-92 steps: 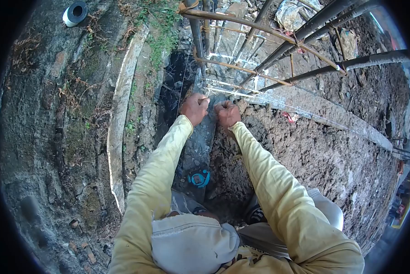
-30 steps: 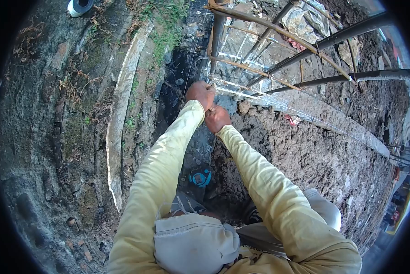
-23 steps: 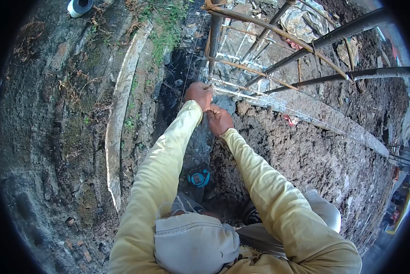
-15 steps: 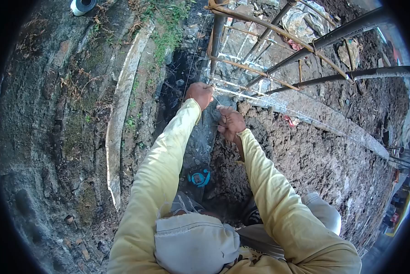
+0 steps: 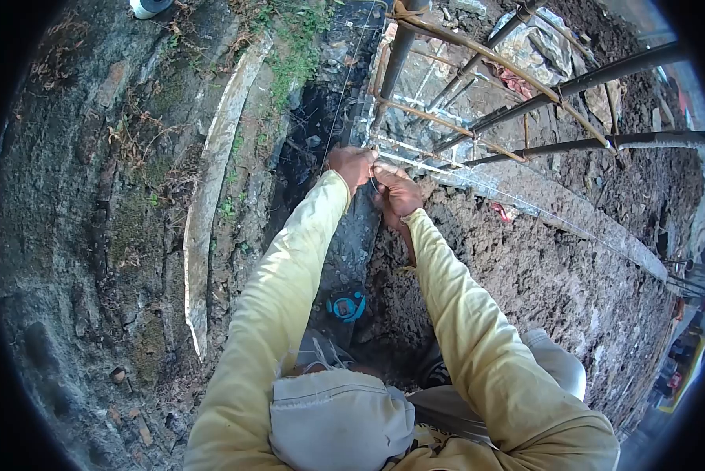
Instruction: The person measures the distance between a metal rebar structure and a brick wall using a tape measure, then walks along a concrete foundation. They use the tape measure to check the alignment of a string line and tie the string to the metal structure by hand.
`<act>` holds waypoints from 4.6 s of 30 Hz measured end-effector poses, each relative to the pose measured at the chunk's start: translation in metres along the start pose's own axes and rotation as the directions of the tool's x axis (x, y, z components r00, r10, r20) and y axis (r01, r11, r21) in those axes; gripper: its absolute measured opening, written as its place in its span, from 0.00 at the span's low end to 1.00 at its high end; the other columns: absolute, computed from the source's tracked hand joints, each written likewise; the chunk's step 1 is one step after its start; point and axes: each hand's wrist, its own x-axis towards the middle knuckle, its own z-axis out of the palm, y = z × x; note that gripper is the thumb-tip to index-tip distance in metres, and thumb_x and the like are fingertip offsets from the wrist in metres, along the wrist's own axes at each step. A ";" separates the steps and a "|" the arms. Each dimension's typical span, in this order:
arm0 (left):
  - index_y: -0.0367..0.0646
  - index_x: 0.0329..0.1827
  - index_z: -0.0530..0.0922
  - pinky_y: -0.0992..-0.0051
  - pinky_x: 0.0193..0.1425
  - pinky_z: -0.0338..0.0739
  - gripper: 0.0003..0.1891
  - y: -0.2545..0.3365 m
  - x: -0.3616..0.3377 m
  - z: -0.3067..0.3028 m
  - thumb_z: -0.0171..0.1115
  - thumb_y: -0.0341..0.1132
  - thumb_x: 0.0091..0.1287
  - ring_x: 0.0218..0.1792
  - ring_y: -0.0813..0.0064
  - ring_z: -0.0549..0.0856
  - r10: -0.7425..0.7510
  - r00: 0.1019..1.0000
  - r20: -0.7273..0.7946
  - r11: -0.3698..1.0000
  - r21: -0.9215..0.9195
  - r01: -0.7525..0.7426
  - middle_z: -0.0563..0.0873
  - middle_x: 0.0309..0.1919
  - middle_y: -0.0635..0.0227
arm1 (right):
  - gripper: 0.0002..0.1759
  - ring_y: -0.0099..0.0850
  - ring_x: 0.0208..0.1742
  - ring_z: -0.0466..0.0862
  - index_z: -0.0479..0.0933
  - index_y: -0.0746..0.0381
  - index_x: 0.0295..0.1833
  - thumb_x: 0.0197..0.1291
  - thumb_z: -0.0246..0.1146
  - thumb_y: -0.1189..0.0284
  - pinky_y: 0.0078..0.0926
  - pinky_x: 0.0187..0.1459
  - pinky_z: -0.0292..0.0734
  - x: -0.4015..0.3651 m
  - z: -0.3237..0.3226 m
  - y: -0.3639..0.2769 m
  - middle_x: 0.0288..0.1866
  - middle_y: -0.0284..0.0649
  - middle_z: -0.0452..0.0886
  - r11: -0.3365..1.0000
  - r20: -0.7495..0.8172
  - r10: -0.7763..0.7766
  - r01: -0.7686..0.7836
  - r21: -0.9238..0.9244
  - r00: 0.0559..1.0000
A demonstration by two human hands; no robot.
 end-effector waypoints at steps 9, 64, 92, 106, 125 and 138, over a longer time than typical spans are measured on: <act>0.49 0.36 0.78 0.84 0.26 0.69 0.08 -0.004 0.006 -0.009 0.62 0.42 0.65 0.27 0.88 0.79 -0.096 0.988 0.121 0.995 0.006 0.096 0.81 0.27 0.80 | 0.11 0.18 0.26 0.74 0.76 0.59 0.41 0.54 0.70 0.73 0.16 0.28 0.70 0.010 0.005 -0.001 0.29 0.30 0.80 0.983 -0.080 -0.158 0.150 -0.102 0.984; 0.43 0.41 0.78 0.71 0.46 0.76 0.12 -0.011 0.003 -0.012 0.53 0.42 0.71 0.36 0.73 0.82 -0.174 0.920 0.351 0.893 -0.338 0.298 0.84 0.34 0.69 | 0.12 0.22 0.24 0.77 0.76 0.72 0.40 0.56 0.66 0.74 0.18 0.26 0.72 0.004 0.015 -0.019 0.28 0.37 0.80 0.977 -0.147 -0.188 0.171 -0.127 0.971; 0.50 0.47 0.77 0.65 0.51 0.74 0.11 -0.007 0.003 0.004 0.55 0.44 0.69 0.44 0.72 0.81 -0.318 0.920 0.227 0.794 -0.466 0.390 0.84 0.41 0.72 | 0.12 0.29 0.28 0.81 0.82 0.65 0.38 0.60 0.62 0.66 0.26 0.33 0.75 0.027 0.017 -0.017 0.27 0.41 0.84 0.627 -0.020 -0.550 0.396 -0.671 0.835; 0.50 0.44 0.79 0.70 0.50 0.74 0.07 -0.006 0.008 -0.006 0.57 0.37 0.66 0.41 0.74 0.81 -0.312 0.886 0.343 0.760 -0.470 0.450 0.84 0.38 0.72 | 0.13 0.43 0.34 0.82 0.79 0.64 0.42 0.63 0.54 0.67 0.33 0.38 0.74 0.033 0.003 -0.034 0.33 0.50 0.83 0.526 0.201 -0.416 0.415 -0.743 0.887; 0.42 0.42 0.76 0.69 0.50 0.77 0.11 -0.021 0.010 -0.002 0.49 0.39 0.73 0.38 0.71 0.82 -0.206 0.946 0.252 0.748 -0.583 0.318 0.83 0.35 0.66 | 0.19 0.37 0.35 0.84 0.73 0.57 0.57 0.60 0.49 0.72 0.32 0.39 0.77 -0.016 0.020 -0.004 0.35 0.42 0.84 0.533 0.055 -0.572 0.422 -0.733 0.818; 0.39 0.40 0.77 0.69 0.45 0.78 0.09 -0.029 0.013 0.000 0.53 0.35 0.71 0.36 0.69 0.83 -0.169 0.982 0.085 0.810 -0.556 0.187 0.84 0.35 0.63 | 0.17 0.50 0.45 0.81 0.78 0.57 0.51 0.59 0.53 0.66 0.40 0.47 0.76 -0.017 0.029 -0.021 0.42 0.51 0.82 0.418 0.139 -0.431 0.334 -0.845 0.891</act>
